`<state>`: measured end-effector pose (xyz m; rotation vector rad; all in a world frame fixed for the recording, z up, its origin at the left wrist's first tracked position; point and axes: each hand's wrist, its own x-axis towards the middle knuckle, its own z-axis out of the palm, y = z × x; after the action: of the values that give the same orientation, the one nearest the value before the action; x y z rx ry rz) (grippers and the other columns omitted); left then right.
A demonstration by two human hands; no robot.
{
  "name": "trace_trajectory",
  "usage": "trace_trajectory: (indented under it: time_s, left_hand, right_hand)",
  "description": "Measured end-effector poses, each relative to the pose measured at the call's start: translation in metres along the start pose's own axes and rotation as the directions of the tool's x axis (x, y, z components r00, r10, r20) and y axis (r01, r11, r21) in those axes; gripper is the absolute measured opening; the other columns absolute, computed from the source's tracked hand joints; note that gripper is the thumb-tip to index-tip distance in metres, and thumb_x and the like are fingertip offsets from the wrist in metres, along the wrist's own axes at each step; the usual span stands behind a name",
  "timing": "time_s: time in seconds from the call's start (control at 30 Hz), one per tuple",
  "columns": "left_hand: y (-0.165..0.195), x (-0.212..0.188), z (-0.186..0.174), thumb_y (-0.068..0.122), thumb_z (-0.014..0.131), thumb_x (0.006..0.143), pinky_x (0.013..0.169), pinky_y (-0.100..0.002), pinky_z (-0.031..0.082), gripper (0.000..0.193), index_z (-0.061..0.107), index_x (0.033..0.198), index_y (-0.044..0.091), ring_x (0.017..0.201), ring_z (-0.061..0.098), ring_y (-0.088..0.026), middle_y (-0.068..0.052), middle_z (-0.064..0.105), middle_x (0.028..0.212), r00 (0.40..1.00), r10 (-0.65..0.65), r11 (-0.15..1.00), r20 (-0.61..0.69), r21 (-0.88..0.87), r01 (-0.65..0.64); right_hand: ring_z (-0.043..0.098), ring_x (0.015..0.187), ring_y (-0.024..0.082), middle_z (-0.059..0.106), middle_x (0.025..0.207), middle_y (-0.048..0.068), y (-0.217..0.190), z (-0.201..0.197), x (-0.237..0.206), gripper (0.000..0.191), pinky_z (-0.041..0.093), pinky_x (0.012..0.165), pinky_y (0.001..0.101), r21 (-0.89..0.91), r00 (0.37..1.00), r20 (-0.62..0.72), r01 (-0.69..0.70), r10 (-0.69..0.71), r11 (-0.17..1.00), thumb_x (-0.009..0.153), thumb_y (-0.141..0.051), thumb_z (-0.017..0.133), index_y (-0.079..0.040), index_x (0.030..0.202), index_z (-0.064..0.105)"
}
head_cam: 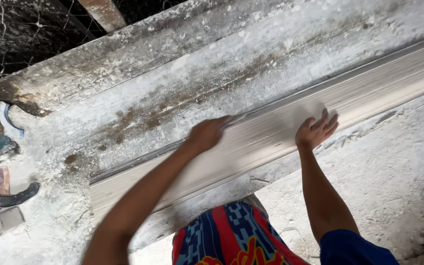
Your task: The person smooths a long white molding piece on a workbench using a utility knife and their hands. They repeatedly scrape and rub the surface and edges to remove imperfections, repositioning the molding as needed.
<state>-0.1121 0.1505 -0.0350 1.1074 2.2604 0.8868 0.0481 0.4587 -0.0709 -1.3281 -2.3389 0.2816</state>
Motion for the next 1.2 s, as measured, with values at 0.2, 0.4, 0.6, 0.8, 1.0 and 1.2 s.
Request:
trace_trajectory:
  time_s: [0.2, 0.4, 0.6, 0.8, 1.0, 1.2]
  left_hand:
    - [-0.07, -0.167, -0.091, 0.005, 0.048, 0.086, 0.037, -0.036, 0.058, 0.063, 0.044, 0.148, 0.014, 0.08, 0.078, -0.032, -0.012, 0.066, 0.136, 0.942, 0.273, 0.595, 0.194, 0.736, -0.324]
    - [-0.008, -0.037, -0.023, 0.015, 0.057, 0.091, 0.04, -0.037, 0.058, 0.038, 0.058, 0.128, 0.005, 0.069, 0.074, -0.027, -0.013, 0.071, 0.125, 0.898, 0.407, 0.657, 0.168, 0.629, -0.416]
    - [0.035, 0.1, 0.039, 0.017, 0.051, 0.099, 0.072, -0.046, 0.061, 0.028, 0.062, 0.123, 0.008, 0.09, 0.074, -0.03, -0.01, 0.074, 0.107, 0.915, 0.241, 0.801, 0.324, 0.466, -0.376]
    - [-0.023, -0.073, -0.078, 0.008, 0.051, 0.096, 0.06, -0.043, 0.065, 0.047, 0.05, 0.143, 0.009, 0.097, 0.074, -0.032, -0.016, 0.062, 0.138, 0.903, 0.099, 0.803, 0.417, 0.503, -0.32]
    - [0.005, -0.023, -0.052, 0.018, 0.051, 0.099, 0.075, -0.045, 0.064, 0.04, 0.056, 0.139, 0.012, 0.108, 0.072, -0.032, -0.012, 0.07, 0.125, 0.918, 0.208, 0.78, 0.338, 0.508, -0.365]
    - [0.086, 0.145, 0.047, 0.019, 0.049, 0.102, 0.066, -0.046, 0.061, 0.022, 0.065, 0.112, 0.007, 0.085, 0.074, -0.03, -0.013, 0.073, 0.101, 0.931, 0.188, 0.841, 0.312, 0.438, -0.317]
  right_hand:
    - [0.018, 0.156, 0.05, 0.022, 0.17, 0.023, 0.013, 0.018, 0.001, 0.055, 0.029, 0.122, 0.0699, -0.103, 0.992, -0.082, 0.084, -0.093, 0.991, 0.114, -0.038, 0.031, -0.01, 0.16, 0.041]
    - [0.022, 0.154, 0.05, 0.025, 0.167, 0.026, 0.019, 0.021, 0.003, 0.051, 0.031, 0.119, 0.071, -0.087, 0.999, -0.048, 0.014, -0.019, 0.996, 0.113, -0.038, 0.032, -0.011, 0.154, 0.046]
    - [0.024, 0.152, 0.051, 0.026, 0.165, 0.026, 0.017, 0.015, 0.002, 0.054, 0.032, 0.118, 0.0706, -0.115, 0.99, -0.113, 0.076, -0.089, 0.99, 0.113, -0.041, 0.029, -0.012, 0.156, 0.045]
    - [0.023, 0.153, 0.051, 0.025, 0.166, 0.026, 0.022, 0.02, 0.001, 0.056, 0.032, 0.118, 0.071, -0.105, 0.997, -0.061, 0.044, -0.051, 0.993, 0.115, -0.044, 0.025, -0.012, 0.156, 0.045]
    - [0.023, 0.155, 0.05, 0.024, 0.167, 0.025, 0.018, 0.021, 0.002, 0.054, 0.032, 0.121, 0.0724, -0.134, 0.994, -0.081, 0.064, -0.075, 0.989, 0.115, -0.042, 0.025, -0.013, 0.156, 0.044]
    - [0.02, 0.153, 0.054, 0.022, 0.167, 0.027, 0.014, 0.01, 0.003, 0.053, 0.029, 0.117, 0.0739, -0.102, 0.997, -0.05, 0.053, -0.059, 0.993, 0.112, -0.038, 0.028, -0.012, 0.157, 0.04]
